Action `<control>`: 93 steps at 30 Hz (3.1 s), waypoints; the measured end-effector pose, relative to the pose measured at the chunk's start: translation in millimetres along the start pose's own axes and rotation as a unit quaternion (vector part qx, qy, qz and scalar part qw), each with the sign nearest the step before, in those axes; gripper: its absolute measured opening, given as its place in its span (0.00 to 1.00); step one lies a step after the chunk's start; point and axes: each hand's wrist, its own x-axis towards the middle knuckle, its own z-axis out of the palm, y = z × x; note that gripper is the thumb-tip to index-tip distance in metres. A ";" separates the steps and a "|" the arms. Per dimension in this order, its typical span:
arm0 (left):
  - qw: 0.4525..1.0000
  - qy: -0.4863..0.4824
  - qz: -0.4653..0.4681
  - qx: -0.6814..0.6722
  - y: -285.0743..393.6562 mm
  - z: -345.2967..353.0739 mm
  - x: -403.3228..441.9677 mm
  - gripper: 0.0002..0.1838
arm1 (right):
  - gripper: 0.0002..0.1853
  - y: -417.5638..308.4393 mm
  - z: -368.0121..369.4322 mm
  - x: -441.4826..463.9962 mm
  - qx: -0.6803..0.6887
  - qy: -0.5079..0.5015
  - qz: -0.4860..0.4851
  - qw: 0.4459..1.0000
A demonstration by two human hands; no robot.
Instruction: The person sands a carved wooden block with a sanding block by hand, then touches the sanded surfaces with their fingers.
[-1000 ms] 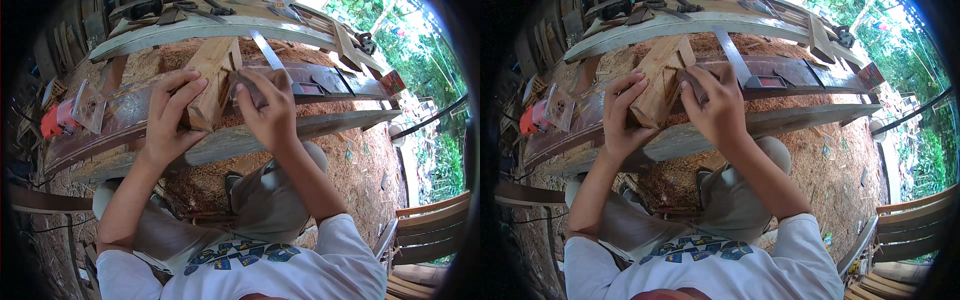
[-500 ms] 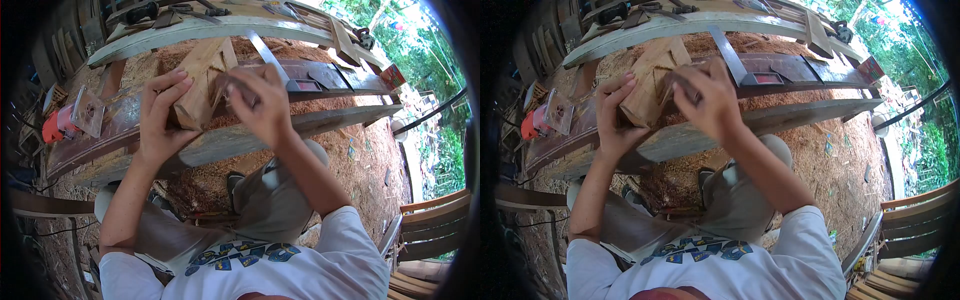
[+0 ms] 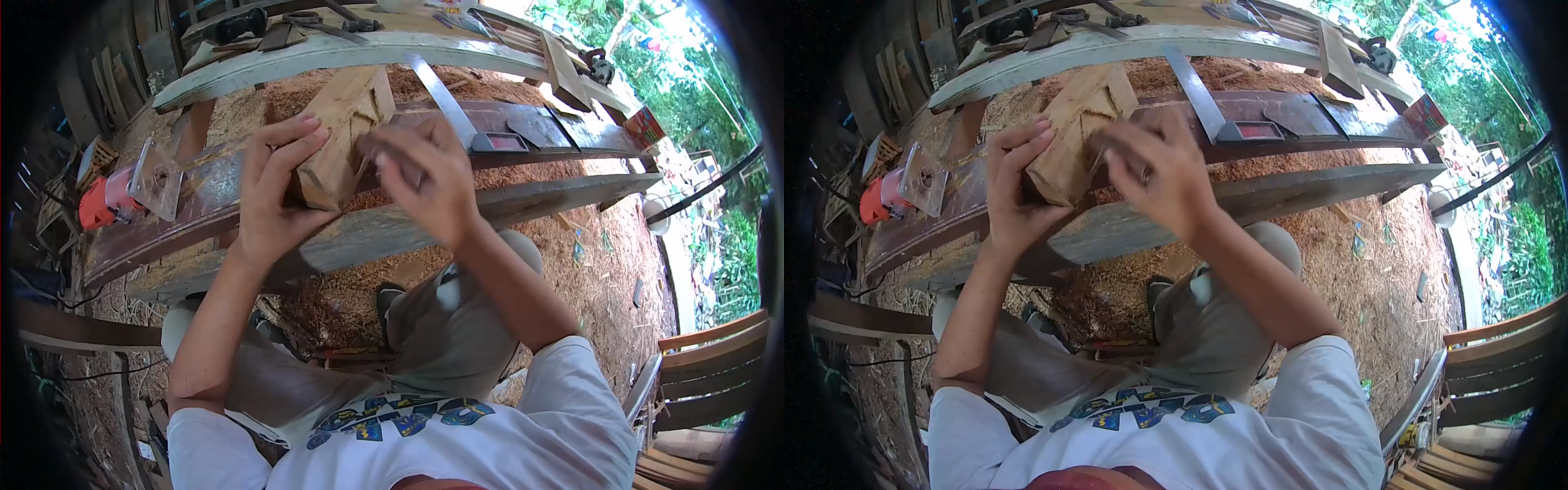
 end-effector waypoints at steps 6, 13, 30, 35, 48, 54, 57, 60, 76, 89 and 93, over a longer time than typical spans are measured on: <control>1.000 0.017 -0.001 -0.021 -1.9 1.4 1.8 0.47 | 0.18 -8.7 -5.7 -5.8 0.030 -0.030 0.001 0.999; 1.000 -0.004 -0.014 -0.020 -1.9 -0.7 2.2 0.47 | 0.19 -11.8 1.8 -14.0 0.042 0.006 -0.021 0.999; 1.000 -0.017 -0.007 -0.001 1.9 -0.5 5.3 0.48 | 0.20 7.4 1.7 -7.0 0.027 -0.029 -0.016 0.999; 1.000 0.002 -0.006 -0.023 -0.1 3.1 4.9 0.48 | 0.19 -4.6 -3.2 -13.9 -0.020 -0.004 0.012 1.000; 0.999 0.019 -0.029 -0.002 1.5 10.4 2.0 0.50 | 0.15 -1.5 -0.4 -5.6 -0.047 0.002 0.052 0.998; 1.000 0.011 -0.024 -0.006 3.5 11.2 4.2 0.51 | 0.16 12.3 -3.2 -5.8 -0.046 -0.006 0.072 0.996; 0.999 0.018 -0.012 -0.028 -2.3 9.7 4.1 0.49 | 0.14 -4.0 -0.7 -11.6 0.029 0.020 -0.027 0.999; 0.999 0.019 -0.025 -0.009 2.8 11.4 4.2 0.48 | 0.16 8.5 -4.2 -1.4 -0.021 -0.011 0.073 0.997; 1.000 0.009 -0.022 -0.018 4.3 14.1 0.8 0.47 | 0.13 7.4 -4.0 4.9 -0.028 0.010 0.073 0.997; 0.955 0.055 -0.222 -0.190 6.6 9.0 -0.3 0.45 | 0.23 8.1 -27.0 1.1 -0.039 0.080 -0.055 0.994; 0.961 0.069 -0.213 -0.161 9.3 11.1 0.6 0.43 | 0.21 -8.8 -20.0 7.8 -0.035 0.044 -0.024 0.998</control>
